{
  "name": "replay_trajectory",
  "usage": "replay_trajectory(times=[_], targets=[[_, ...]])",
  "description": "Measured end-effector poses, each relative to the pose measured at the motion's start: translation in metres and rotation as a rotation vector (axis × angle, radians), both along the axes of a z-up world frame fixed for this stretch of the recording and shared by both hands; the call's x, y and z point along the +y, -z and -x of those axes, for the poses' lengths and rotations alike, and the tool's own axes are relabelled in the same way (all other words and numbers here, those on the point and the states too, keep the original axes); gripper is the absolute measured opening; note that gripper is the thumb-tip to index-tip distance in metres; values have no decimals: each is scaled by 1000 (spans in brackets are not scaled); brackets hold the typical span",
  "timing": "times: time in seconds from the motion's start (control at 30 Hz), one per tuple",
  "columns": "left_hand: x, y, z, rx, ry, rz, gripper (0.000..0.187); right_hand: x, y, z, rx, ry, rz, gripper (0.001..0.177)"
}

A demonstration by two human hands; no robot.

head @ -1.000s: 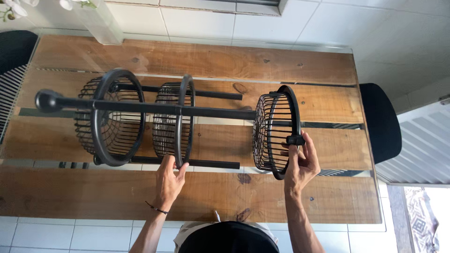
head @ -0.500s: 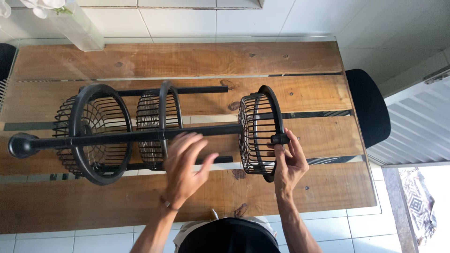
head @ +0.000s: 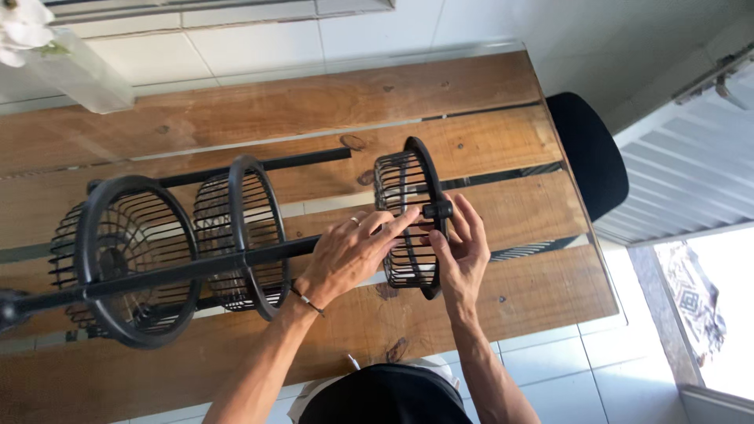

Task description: The person assembles a black metal plant stand on a wooden table. They attach circular wire baskets to vertical poles, connect horizontal support bars, and secure the structure by hand. The stand is completed and left upright on the table.

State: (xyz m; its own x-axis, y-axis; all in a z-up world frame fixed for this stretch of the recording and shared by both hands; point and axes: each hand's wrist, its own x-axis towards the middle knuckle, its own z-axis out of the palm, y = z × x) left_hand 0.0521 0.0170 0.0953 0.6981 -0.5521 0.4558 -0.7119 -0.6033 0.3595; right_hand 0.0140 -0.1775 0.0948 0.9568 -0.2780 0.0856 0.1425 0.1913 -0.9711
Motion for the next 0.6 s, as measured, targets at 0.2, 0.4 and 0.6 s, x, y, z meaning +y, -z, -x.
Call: replay_trajectory(times=[0.2, 0.4, 0.6], targets=[[-4, -6, 1, -42, -47, -149, 83, 4, -3, 1, -1, -11, -35, 61], [-2, -8, 2, 35, -17, -81, 80, 4, -6, 2, 11, -2, -17, 60], [-4, -12, 0, -4, -3, -66, 83, 7, -1, 3, 16, 21, -7, 56]])
